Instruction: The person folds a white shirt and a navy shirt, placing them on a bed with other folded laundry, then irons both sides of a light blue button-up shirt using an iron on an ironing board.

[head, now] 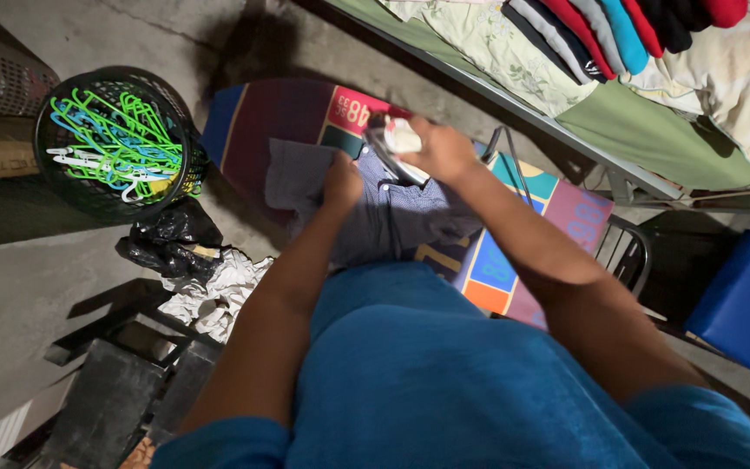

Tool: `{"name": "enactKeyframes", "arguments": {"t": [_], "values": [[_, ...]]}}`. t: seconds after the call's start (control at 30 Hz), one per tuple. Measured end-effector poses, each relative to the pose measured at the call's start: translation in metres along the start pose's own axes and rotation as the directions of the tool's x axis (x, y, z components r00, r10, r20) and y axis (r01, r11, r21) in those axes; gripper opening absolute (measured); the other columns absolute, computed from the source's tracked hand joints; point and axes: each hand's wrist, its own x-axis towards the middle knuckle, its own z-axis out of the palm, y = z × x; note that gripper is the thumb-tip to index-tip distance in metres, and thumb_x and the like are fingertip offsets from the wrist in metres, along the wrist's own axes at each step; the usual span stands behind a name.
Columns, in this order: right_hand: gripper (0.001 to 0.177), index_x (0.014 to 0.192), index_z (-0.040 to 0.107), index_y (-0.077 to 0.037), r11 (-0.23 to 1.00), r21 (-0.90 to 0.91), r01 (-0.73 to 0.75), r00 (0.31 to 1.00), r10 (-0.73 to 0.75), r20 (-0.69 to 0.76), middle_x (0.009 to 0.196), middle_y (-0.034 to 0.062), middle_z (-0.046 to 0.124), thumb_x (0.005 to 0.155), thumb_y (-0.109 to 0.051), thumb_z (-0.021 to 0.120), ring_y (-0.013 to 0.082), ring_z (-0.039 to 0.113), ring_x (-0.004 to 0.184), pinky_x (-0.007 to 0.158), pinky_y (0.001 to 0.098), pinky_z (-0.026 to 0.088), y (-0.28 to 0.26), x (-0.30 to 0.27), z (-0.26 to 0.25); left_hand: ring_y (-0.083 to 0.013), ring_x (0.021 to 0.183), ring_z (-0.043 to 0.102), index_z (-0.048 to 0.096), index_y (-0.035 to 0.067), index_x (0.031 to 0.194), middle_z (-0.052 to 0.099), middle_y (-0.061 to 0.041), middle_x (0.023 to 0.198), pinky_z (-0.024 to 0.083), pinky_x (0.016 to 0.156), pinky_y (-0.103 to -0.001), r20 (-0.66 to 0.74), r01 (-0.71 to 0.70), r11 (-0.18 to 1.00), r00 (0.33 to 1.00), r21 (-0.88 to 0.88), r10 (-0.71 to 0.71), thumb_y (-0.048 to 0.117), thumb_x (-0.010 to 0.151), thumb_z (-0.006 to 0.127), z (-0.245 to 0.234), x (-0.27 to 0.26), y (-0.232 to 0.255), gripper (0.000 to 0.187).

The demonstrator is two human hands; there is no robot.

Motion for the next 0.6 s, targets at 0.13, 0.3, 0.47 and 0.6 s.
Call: {"name": "enactKeyframes", "arguments": {"t": [0.13,0.3,0.47,0.6], "values": [[0.059,0.125,0.061,-0.02,0.996,-0.058,0.065,0.986,-0.056,0.154,0.094,0.0208,0.074,0.081,-0.053,0.08,0.044,0.071,0.086,0.074,0.0551,0.054,0.006,-0.014,-0.017,-0.0506,0.098,0.067,0.054,0.007,0.109,0.07,-0.03,0.098,0.051,0.083,-0.059,-0.089,-0.117,0.993,0.99,-0.025,0.114,0.017,0.099,0.057,-0.004,-0.006,0.003,0.015],[0.062,0.127,0.06,-0.016,0.993,-0.091,-0.071,0.997,0.071,-0.003,0.095,0.0225,0.073,0.082,-0.055,0.08,0.0452,0.07,0.088,0.073,0.0558,0.053,-0.009,-0.005,-0.005,-0.0512,0.097,0.066,0.052,0.005,0.108,0.07,-0.03,0.096,0.05,0.081,-0.059,-0.067,-0.098,0.995,0.993,-0.035,0.095,0.015,0.097,0.056,-0.008,-0.006,0.013,0.016],[0.061,0.123,0.06,-0.014,0.996,0.031,-0.085,0.995,0.087,-0.051,0.099,0.0226,0.073,0.081,-0.054,0.082,0.0451,0.069,0.093,0.076,0.0546,0.053,-0.016,0.005,0.004,-0.0509,0.099,0.066,0.05,0.0,0.109,0.069,-0.032,0.098,0.051,0.082,-0.057,-0.069,-0.129,0.992,0.989,-0.005,0.128,0.011,0.097,0.053,-0.014,-0.008,0.02,0.017],[0.06,0.126,0.063,-0.019,1.0,0.007,0.03,0.996,-0.031,0.088,0.097,0.0225,0.073,0.079,-0.052,0.083,0.0446,0.07,0.091,0.077,0.0543,0.053,-0.005,0.0,-0.001,-0.0502,0.096,0.067,0.05,-0.001,0.106,0.069,-0.03,0.095,0.053,0.08,-0.054,-0.083,-0.164,0.983,0.984,-0.083,0.158,0.011,0.095,0.056,-0.02,-0.012,0.021,0.018]]}}
